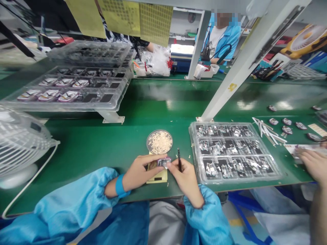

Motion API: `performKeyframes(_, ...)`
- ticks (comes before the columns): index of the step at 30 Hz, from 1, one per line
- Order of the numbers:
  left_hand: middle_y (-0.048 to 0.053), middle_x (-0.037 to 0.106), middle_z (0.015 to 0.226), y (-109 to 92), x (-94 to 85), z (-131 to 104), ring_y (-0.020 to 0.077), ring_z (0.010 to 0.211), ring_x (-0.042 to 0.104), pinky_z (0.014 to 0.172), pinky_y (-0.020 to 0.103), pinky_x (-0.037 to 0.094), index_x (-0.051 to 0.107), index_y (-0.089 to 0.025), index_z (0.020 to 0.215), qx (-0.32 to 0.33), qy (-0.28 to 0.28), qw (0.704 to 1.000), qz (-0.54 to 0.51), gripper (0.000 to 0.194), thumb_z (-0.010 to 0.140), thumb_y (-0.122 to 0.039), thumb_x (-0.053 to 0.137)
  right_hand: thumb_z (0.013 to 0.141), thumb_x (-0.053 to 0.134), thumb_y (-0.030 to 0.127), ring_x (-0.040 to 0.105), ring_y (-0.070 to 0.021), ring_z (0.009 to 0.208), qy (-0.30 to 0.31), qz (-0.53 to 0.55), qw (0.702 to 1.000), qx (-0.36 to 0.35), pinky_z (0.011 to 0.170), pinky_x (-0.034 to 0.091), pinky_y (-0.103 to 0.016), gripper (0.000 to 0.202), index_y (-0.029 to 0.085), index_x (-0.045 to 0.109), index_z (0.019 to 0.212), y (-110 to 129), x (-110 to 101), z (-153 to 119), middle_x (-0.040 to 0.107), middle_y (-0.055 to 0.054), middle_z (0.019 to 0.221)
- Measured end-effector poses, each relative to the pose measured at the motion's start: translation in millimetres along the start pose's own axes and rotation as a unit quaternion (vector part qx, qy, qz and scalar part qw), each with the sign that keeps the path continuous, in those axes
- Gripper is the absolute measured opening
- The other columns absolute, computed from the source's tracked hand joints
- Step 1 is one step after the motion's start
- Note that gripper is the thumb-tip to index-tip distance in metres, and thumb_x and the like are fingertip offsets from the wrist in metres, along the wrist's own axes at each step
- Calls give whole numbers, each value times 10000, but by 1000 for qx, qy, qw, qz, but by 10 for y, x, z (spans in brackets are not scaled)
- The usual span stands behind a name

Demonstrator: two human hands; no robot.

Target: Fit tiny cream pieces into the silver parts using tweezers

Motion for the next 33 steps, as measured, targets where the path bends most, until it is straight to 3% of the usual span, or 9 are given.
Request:
performKeyframes(5,113,758,1108,166,110,34,233,1010,719,908,328,578,711,-129,1154,-72,16,966,-249,425,750,-217,810,785,798,364,431,-81,545,-35,-5,998,-45,509,358,-218,297,191,644,971,96,15,-5,607,14,804)
performKeyframes(11,129,744,1135,158,95,46,232,1018,714,869,318,586,714,-128,1107,-70,8,961,-268,351,779,-222,797,834,753,378,588,-156,713,-11,6,999,-40,655,468,-268,260,183,679,989,116,141,17,672,-32,864)
performKeyframes(16,106,739,1127,137,31,31,234,1037,699,923,343,557,704,-154,1128,-44,-20,989,-138,306,832,-230,728,881,701,383,581,-167,727,-30,-42,995,-86,665,456,-274,198,188,668,872,203,143,-23,634,-19,811)
performKeyframes(22,87,761,970,71,24,-10,208,871,705,779,302,557,723,-137,1033,-46,-26,995,-87,229,827,-236,713,923,652,383,586,-176,735,-50,-96,987,-115,679,461,-288,198,185,647,917,192,135,-111,636,-30,821)
performKeyframes(26,55,752,964,-86,-60,-21,181,874,683,805,281,525,750,-179,1010,21,-54,998,25,176,848,-174,683,927,651,368,574,-169,714,-26,-139,980,-139,643,450,-280,180,191,668,901,278,136,-84,625,-26,811)
performKeyframes(30,35,709,923,-170,-54,-32,159,853,642,780,261,494,742,-224,1074,88,-43,989,115,225,896,-150,625,848,752,341,598,-181,756,-27,-151,970,-187,576,453,-274,272,215,690,1081,459,42,-73,644,-67,997)
performKeyframes(33,35,688,914,-162,-43,-34,158,851,628,776,260,488,725,-228,1108,99,-41,986,130,241,912,-156,604,914,679,285,606,-192,781,-18,-175,953,-246,625,484,-295,128,221,709,1021,596,23,-110,634,-66,934)
Point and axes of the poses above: each hand's wrist, its own z-axis towards the middle knuckle, its own x-axis out of the palm, y = z × x, the point moved 8 cm from there along z, towards the middle knuckle
